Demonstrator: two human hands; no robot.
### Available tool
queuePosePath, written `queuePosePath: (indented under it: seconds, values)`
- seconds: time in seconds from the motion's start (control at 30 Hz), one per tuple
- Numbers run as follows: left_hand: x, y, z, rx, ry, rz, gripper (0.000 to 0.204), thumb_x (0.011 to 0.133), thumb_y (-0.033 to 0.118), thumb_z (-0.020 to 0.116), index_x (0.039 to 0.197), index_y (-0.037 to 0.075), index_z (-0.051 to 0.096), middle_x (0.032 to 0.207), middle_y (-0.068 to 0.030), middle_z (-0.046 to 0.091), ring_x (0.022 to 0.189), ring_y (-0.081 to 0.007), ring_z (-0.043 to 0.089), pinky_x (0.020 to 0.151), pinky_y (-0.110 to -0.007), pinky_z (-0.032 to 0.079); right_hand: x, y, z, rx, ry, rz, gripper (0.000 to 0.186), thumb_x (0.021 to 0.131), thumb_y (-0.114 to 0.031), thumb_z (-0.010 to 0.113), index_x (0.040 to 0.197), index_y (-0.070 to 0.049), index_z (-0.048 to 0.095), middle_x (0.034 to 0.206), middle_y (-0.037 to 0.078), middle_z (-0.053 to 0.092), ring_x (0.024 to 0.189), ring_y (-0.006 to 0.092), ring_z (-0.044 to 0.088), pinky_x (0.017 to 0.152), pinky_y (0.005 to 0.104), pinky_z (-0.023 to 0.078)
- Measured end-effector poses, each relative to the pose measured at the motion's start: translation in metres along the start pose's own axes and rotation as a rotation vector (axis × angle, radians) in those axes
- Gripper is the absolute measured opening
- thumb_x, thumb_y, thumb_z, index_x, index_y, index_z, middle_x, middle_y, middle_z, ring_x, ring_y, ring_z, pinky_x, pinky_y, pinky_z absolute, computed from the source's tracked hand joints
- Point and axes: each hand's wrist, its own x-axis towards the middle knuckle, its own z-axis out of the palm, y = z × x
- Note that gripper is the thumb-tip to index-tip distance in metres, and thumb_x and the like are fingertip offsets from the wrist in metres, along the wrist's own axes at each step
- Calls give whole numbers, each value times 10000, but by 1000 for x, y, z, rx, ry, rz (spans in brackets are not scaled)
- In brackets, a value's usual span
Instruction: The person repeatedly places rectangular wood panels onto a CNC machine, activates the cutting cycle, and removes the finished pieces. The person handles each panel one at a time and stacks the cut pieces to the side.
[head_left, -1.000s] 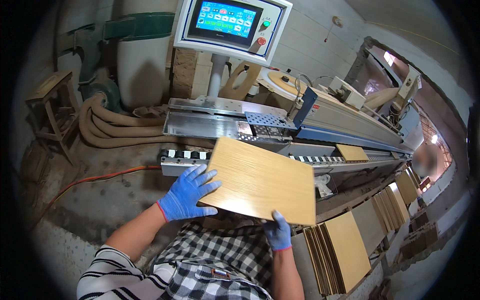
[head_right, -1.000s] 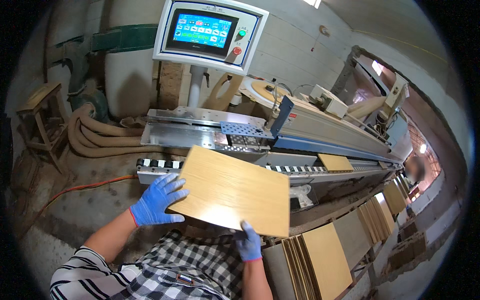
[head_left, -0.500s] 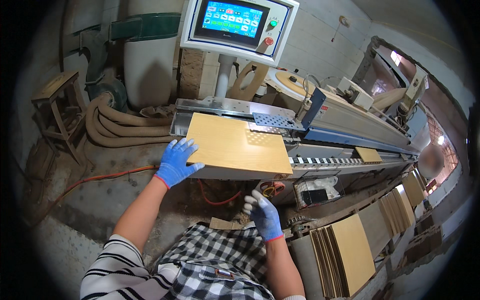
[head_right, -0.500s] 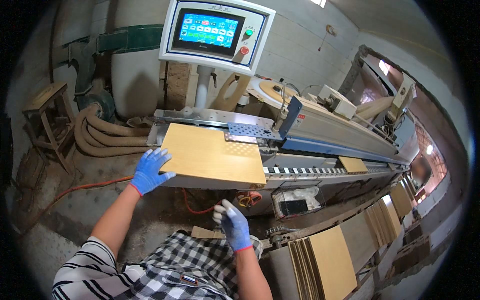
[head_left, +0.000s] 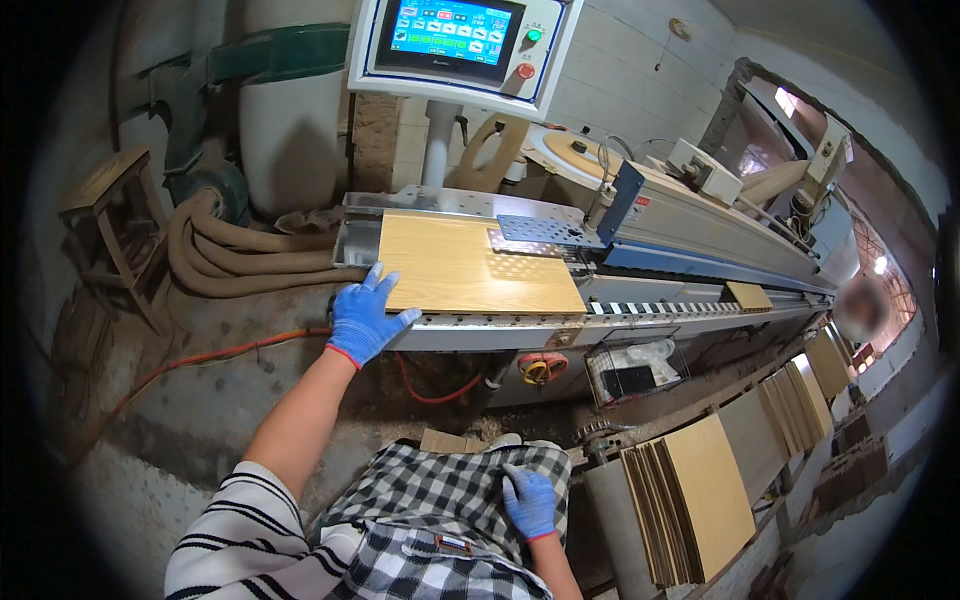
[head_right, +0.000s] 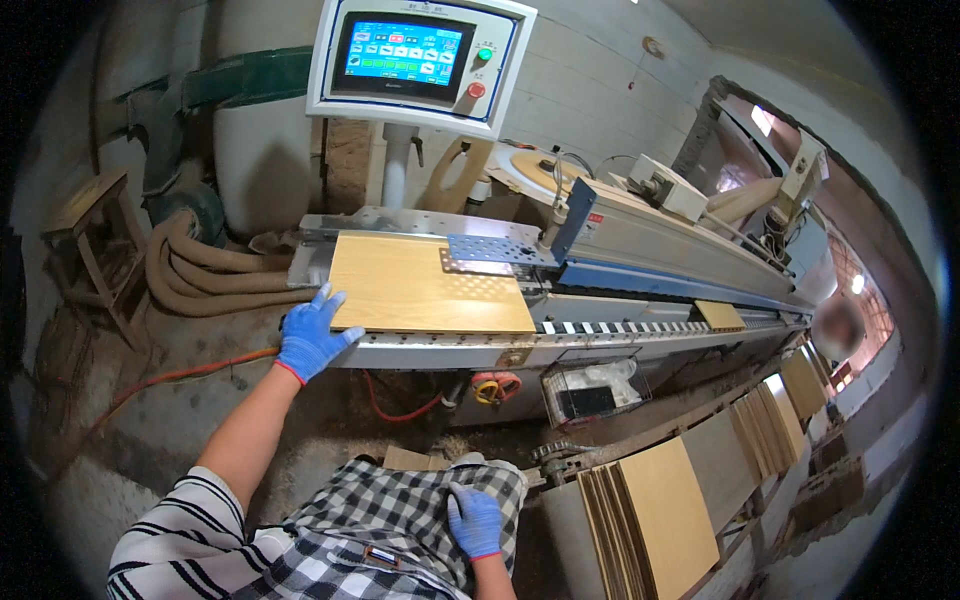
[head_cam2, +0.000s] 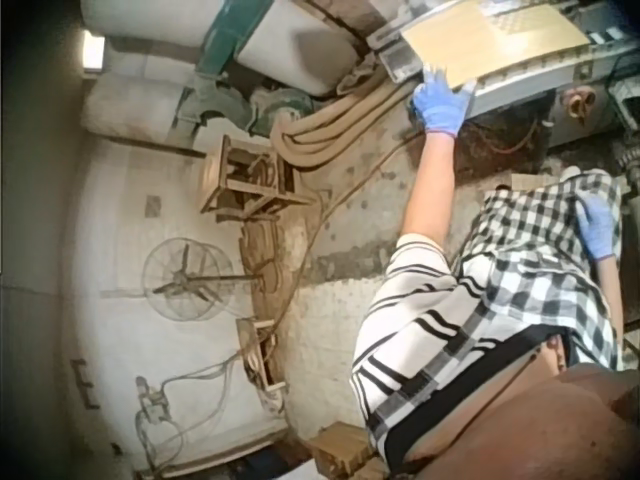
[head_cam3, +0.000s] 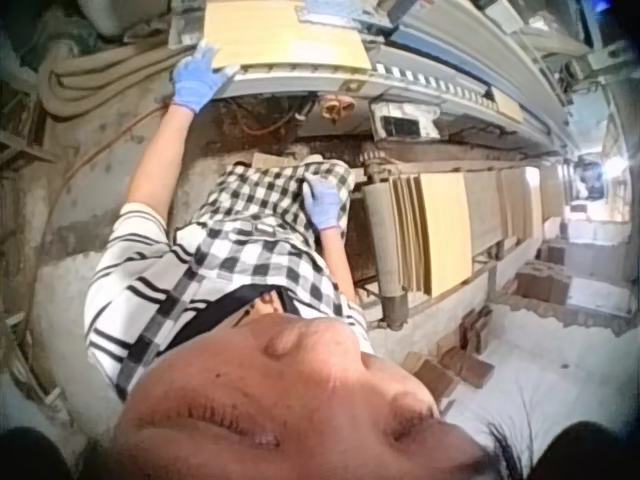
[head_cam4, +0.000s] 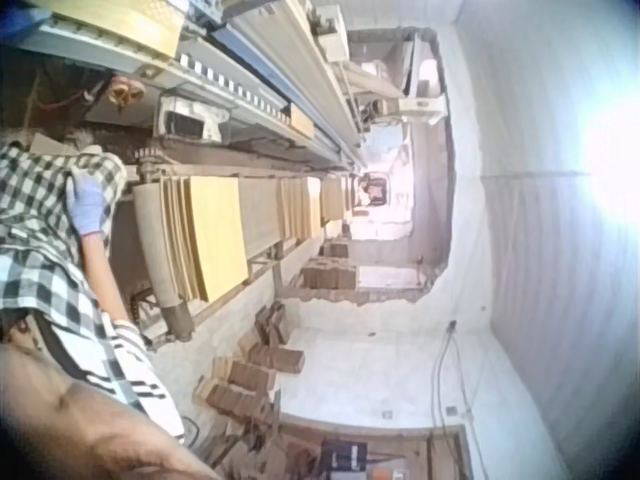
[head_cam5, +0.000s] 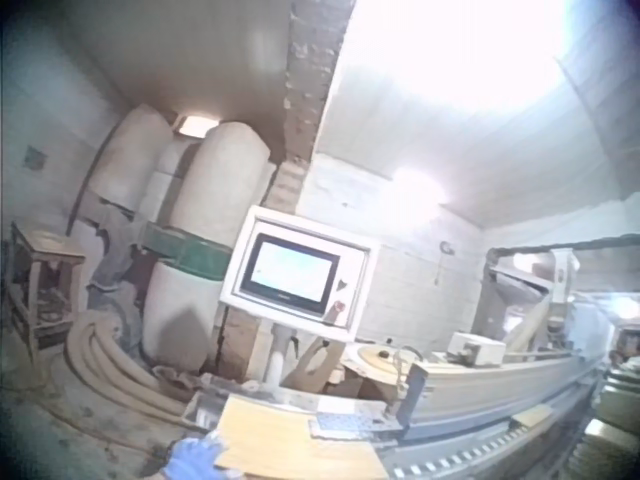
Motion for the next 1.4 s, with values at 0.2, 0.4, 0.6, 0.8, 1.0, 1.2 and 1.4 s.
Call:
queuePosePath:
  seconds: [0.2,0.4,0.6,0.8,1.0,1.2,1.4]
  values:
    - [-14,-24,16,18,145,122,557,824,432,648,1267,106,564,1312,-187,532,1110,-363,521,1001,-443,382,0,-3,-3,-57,-33,-18,224,866,-194,582,1049,-77,639,859,126,649,800,318,609,724,436,465]
    - [-19,-41,13,-109,163,190,419,845,294,649,1214,102,597,1256,-148,577,1119,-333,518,1006,-430,372,-2,0,-1,-63,-53,-11,240,844,-180,608,1061,-83,643,887,126,651,813,317,608,742,428,466]
    - [-17,-39,8,-185,202,209,359,826,247,669,1140,77,635,1184,-131,625,1057,-322,563,965,-421,408,0,-2,-3,-56,-52,-27,243,848,-177,590,1061,-70,638,866,130,643,801,315,605,731,430,463]
    - [-7,-24,-2,-233,97,199,349,829,286,659,1104,72,645,1134,-134,646,998,-315,593,928,-402,429,-1,0,-1,-60,-55,-21,239,850,-176,589,1057,-68,638,864,131,644,794,316,604,729,430,464]
    - [12,14,13,-205,98,305,333,803,304,667,1023,55,649,991,-141,660,933,-318,604,881,-409,454,-1,1,-1,-54,-47,-28,244,858,-182,581,1066,-66,634,866,132,641,791,313,602,733,430,464]
    - [26,60,42,-214,108,346,362,821,325,642,1060,54,636,1015,-138,659,940,-312,606,871,-405,456,1,-1,-3,-3,-9,6,223,856,-173,600,1051,-80,655,895,139,660,821,326,616,731,427,471]
    - [29,77,50,-102,-36,356,509,869,380,576,1257,55,526,1021,-161,656,977,-287,614,879,-411,452,8,31,-22,522,355,417,227,874,-134,592,1063,-37,672,942,98,681,902,239,639,854,352,489]
